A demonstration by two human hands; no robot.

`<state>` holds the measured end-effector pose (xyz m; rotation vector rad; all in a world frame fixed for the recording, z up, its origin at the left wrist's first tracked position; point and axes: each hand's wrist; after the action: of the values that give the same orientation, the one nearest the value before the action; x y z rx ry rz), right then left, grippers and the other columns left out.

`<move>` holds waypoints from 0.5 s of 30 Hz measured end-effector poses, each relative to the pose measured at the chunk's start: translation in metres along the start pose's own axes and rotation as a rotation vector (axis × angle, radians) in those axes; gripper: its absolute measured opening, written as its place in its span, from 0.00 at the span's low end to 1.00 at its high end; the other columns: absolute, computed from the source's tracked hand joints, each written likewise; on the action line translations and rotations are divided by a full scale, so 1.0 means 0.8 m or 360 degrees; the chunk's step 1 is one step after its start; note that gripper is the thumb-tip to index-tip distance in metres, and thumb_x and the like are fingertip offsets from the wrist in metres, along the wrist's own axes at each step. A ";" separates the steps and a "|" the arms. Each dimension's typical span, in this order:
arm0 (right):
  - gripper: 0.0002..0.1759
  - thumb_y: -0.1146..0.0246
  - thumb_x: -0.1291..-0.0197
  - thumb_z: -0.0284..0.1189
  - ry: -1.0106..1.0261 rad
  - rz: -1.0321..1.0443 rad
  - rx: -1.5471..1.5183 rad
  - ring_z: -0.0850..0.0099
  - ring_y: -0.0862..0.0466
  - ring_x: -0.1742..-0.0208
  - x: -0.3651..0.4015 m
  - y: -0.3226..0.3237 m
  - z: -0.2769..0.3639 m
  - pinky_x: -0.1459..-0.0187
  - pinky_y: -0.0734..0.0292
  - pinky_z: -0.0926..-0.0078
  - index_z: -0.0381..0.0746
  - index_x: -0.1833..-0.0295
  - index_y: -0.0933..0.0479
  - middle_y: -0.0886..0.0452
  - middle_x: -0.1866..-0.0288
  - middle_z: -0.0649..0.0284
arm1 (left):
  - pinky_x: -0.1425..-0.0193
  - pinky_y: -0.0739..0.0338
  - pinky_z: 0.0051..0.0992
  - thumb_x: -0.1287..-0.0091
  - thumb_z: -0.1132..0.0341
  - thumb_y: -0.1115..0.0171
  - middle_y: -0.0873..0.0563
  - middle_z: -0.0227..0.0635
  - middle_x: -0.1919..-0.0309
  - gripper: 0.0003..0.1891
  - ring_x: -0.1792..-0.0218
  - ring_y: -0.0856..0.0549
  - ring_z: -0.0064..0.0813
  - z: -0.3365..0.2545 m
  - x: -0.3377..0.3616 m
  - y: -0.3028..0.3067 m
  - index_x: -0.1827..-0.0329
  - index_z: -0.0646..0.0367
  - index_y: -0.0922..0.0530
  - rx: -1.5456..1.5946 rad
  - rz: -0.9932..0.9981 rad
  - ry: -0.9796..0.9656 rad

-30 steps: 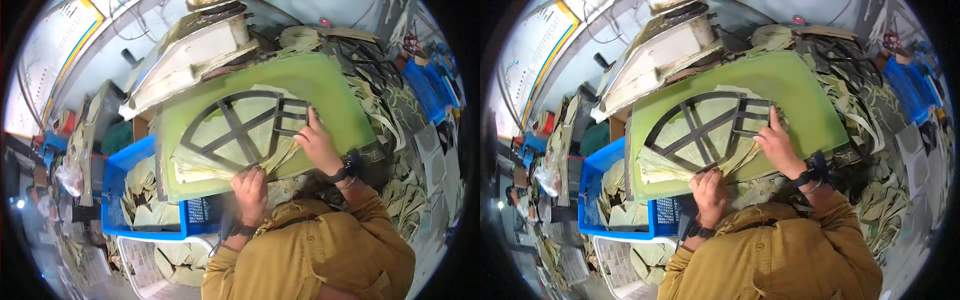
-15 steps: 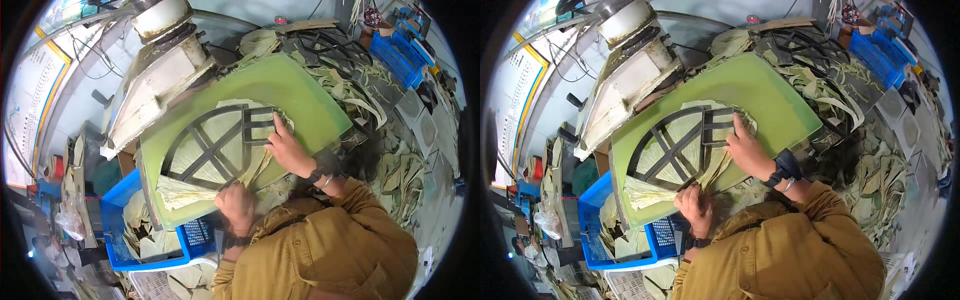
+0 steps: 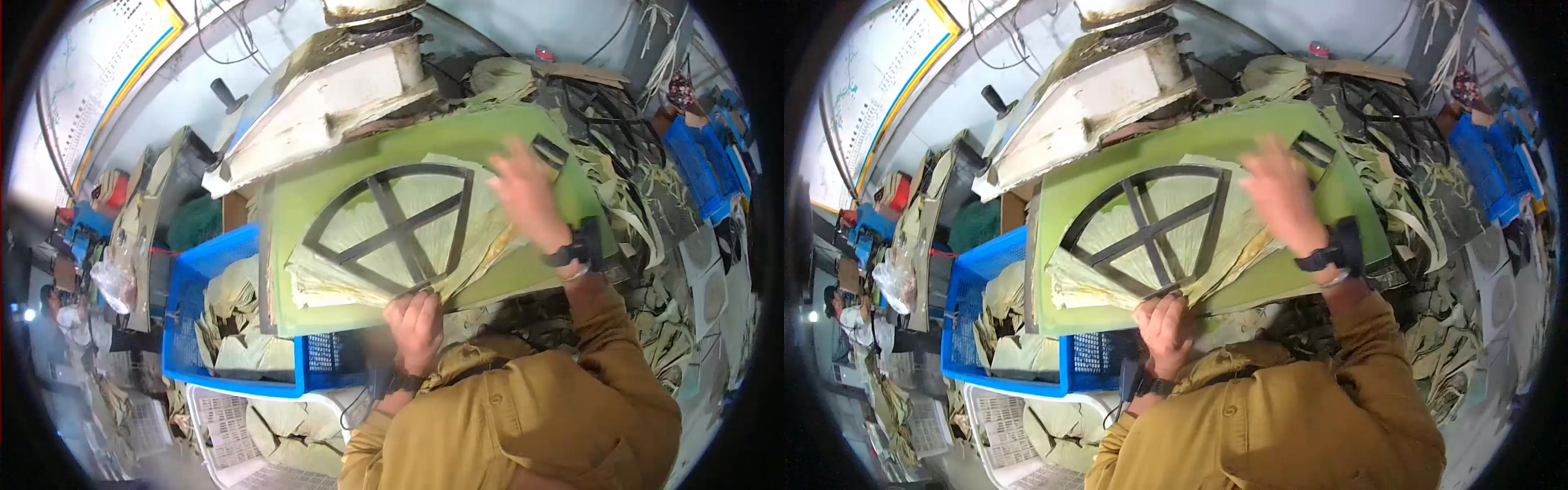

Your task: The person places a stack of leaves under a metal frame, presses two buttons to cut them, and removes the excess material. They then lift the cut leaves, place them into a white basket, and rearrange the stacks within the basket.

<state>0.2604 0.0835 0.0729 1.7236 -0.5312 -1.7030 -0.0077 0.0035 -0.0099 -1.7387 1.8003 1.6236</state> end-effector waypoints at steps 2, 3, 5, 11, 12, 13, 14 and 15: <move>0.18 0.37 0.40 0.34 0.0446 0.0611 -0.0682 0.57 0.23 0.45 -0.028 -0.009 0.053 0.45 0.30 0.59 0.40 0.46 0.24 0.21 0.49 0.55 | 0.49 0.32 0.39 0.55 0.77 0.34 0.17 0.36 0.54 0.24 0.56 0.21 0.39 -0.005 -0.007 0.001 0.50 0.57 0.22 -0.0048 -0.0044 -0.0018; 0.21 0.36 0.41 0.35 0.0571 0.0585 -0.0833 0.59 0.22 0.52 -0.028 -0.023 0.076 0.50 0.29 0.59 0.41 0.43 0.25 0.21 0.59 0.58 | 0.51 0.31 0.37 0.50 0.77 0.32 0.17 0.33 0.56 0.21 0.59 0.20 0.35 -0.006 -0.010 0.001 0.51 0.57 0.22 -0.0081 -0.0101 -0.0048; 0.19 0.37 0.41 0.33 0.0598 0.0625 -0.0889 0.57 0.22 0.58 -0.025 -0.051 0.084 0.52 0.28 0.60 0.41 0.44 0.23 0.22 0.62 0.57 | 0.51 0.31 0.37 0.50 0.78 0.32 0.17 0.33 0.56 0.21 0.59 0.20 0.35 -0.005 -0.011 0.001 0.51 0.57 0.23 -0.0078 -0.0127 -0.0059; 0.14 0.37 0.40 0.29 0.0492 0.0792 -0.1133 0.55 0.23 0.61 -0.031 -0.053 0.075 0.58 0.26 0.61 0.41 0.48 0.21 0.25 0.66 0.55 | 0.51 0.30 0.40 0.55 0.80 0.35 0.17 0.39 0.58 0.21 0.59 0.20 0.41 -0.003 -0.008 -0.007 0.54 0.60 0.20 -0.0015 -0.0249 -0.0051; 0.14 0.37 0.39 0.28 0.0437 0.0809 -0.1124 0.55 0.22 0.63 -0.031 -0.049 0.077 0.59 0.26 0.62 0.41 0.48 0.20 0.24 0.67 0.55 | 0.51 0.30 0.41 0.55 0.81 0.35 0.17 0.39 0.58 0.21 0.59 0.20 0.41 -0.003 -0.009 -0.007 0.54 0.60 0.20 -0.0010 -0.0249 -0.0070; 0.14 0.37 0.39 0.28 0.0446 0.0818 -0.1138 0.55 0.22 0.63 -0.031 -0.045 0.079 0.59 0.26 0.62 0.41 0.48 0.20 0.24 0.67 0.55 | 0.51 0.30 0.41 0.54 0.82 0.35 0.17 0.39 0.59 0.20 0.60 0.20 0.41 -0.002 -0.009 -0.006 0.55 0.60 0.20 -0.0005 -0.0242 -0.0090; 0.13 0.37 0.39 0.28 0.0425 0.0792 -0.1168 0.55 0.22 0.63 -0.032 -0.041 0.079 0.60 0.26 0.62 0.40 0.48 0.20 0.24 0.67 0.55 | 0.51 0.30 0.41 0.54 0.82 0.35 0.17 0.39 0.59 0.20 0.60 0.20 0.41 -0.003 -0.010 -0.005 0.55 0.60 0.20 -0.0014 -0.0240 -0.0078; 0.13 0.37 0.39 0.28 0.0401 0.0764 -0.1198 0.55 0.22 0.64 -0.032 -0.039 0.078 0.60 0.26 0.62 0.40 0.48 0.20 0.24 0.67 0.55 | 0.52 0.30 0.41 0.54 0.82 0.35 0.17 0.39 0.59 0.20 0.60 0.20 0.40 -0.004 -0.011 -0.004 0.56 0.60 0.20 -0.0018 -0.0235 -0.0077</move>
<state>0.1919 0.1129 0.0728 1.1166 -0.1296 -1.1106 -0.0005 0.0077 -0.0039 -1.7752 1.6034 1.6052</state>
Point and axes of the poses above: each hand's wrist, its own x-axis away from the middle knuckle, its own y-axis out of the back of the hand, z = x × y
